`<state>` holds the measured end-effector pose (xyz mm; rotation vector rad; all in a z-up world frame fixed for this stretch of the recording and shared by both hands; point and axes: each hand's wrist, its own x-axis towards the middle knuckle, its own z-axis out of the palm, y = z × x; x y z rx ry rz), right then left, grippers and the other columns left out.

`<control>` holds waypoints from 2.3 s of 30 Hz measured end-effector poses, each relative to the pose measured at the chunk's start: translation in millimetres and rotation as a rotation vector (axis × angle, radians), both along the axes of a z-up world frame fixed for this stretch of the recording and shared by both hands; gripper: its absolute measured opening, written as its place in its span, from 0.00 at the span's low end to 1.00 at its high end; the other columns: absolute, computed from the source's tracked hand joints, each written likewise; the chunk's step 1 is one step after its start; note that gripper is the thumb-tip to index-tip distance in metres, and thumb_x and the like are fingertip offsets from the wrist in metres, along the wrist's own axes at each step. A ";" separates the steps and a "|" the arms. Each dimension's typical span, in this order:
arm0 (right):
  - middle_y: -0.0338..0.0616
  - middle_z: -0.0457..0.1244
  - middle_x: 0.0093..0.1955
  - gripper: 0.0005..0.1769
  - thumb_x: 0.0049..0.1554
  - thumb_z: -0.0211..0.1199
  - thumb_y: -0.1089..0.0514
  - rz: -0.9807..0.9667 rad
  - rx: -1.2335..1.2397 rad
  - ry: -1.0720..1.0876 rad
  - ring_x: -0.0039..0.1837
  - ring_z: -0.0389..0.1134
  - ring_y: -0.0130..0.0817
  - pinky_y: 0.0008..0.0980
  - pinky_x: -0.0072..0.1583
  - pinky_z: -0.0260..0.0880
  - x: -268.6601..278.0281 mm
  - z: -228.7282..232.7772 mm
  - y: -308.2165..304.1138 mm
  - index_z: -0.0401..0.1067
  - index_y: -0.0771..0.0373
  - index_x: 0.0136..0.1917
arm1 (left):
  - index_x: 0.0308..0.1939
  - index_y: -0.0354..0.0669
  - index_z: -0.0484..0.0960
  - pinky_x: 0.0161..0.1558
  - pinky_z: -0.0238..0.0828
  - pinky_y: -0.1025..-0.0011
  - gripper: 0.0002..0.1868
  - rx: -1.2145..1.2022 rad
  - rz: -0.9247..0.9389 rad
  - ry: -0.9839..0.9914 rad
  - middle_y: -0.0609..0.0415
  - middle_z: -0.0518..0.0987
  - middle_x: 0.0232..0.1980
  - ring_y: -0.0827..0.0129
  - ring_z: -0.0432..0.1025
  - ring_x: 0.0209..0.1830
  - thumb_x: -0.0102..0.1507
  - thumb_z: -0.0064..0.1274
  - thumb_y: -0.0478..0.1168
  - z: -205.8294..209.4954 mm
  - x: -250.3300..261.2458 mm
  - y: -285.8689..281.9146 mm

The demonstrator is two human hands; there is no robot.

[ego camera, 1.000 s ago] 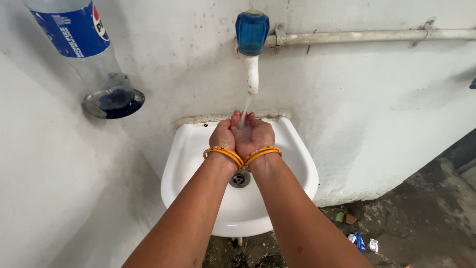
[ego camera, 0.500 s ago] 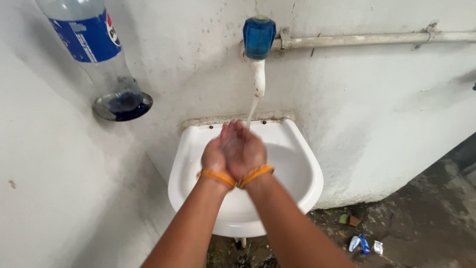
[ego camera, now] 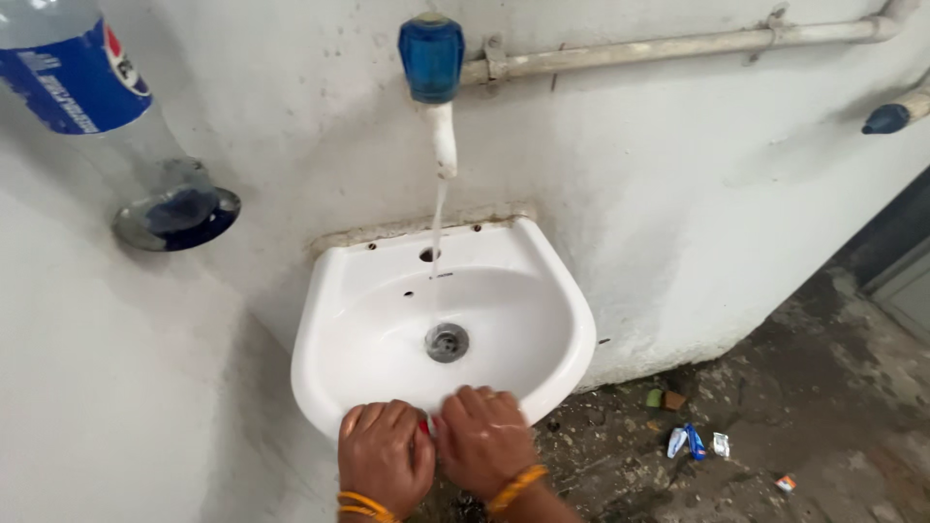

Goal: The person scrubs a white wall-mounted sink with a green sponge, then turns on the tap to rinse the sponge and hands. The person continues to rinse the sink basin under running water.

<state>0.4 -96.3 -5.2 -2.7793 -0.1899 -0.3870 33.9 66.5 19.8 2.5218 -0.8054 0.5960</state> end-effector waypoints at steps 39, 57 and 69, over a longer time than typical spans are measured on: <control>0.45 0.64 0.38 0.17 0.64 0.44 0.61 -0.362 2.526 0.293 0.37 0.66 0.32 0.30 0.43 0.75 175.0 122.0 -21.9 0.69 0.65 0.39 | 0.43 0.27 0.76 0.42 0.82 0.71 0.12 -1.948 0.087 1.159 0.40 0.81 0.43 0.61 0.79 0.38 0.65 0.36 0.29 123.1 129.4 -108.8; 0.50 0.63 0.48 0.14 0.65 0.41 0.60 -0.206 2.783 0.137 0.48 0.66 0.41 0.41 0.56 0.72 183.6 128.9 -18.6 0.68 0.63 0.49 | 0.41 0.31 0.75 0.39 0.78 0.71 0.11 -1.912 0.089 1.189 0.47 0.77 0.39 0.64 0.73 0.34 0.65 0.35 0.30 137.7 146.9 -109.3; 0.49 0.63 0.47 0.12 0.64 0.42 0.63 -0.152 2.784 0.132 0.47 0.67 0.37 0.37 0.54 0.75 179.6 134.2 -14.1 0.67 0.65 0.50 | 0.38 0.31 0.74 0.43 0.81 0.71 0.12 -1.949 0.010 1.174 0.47 0.79 0.39 0.65 0.76 0.37 0.65 0.33 0.31 137.2 145.0 -104.7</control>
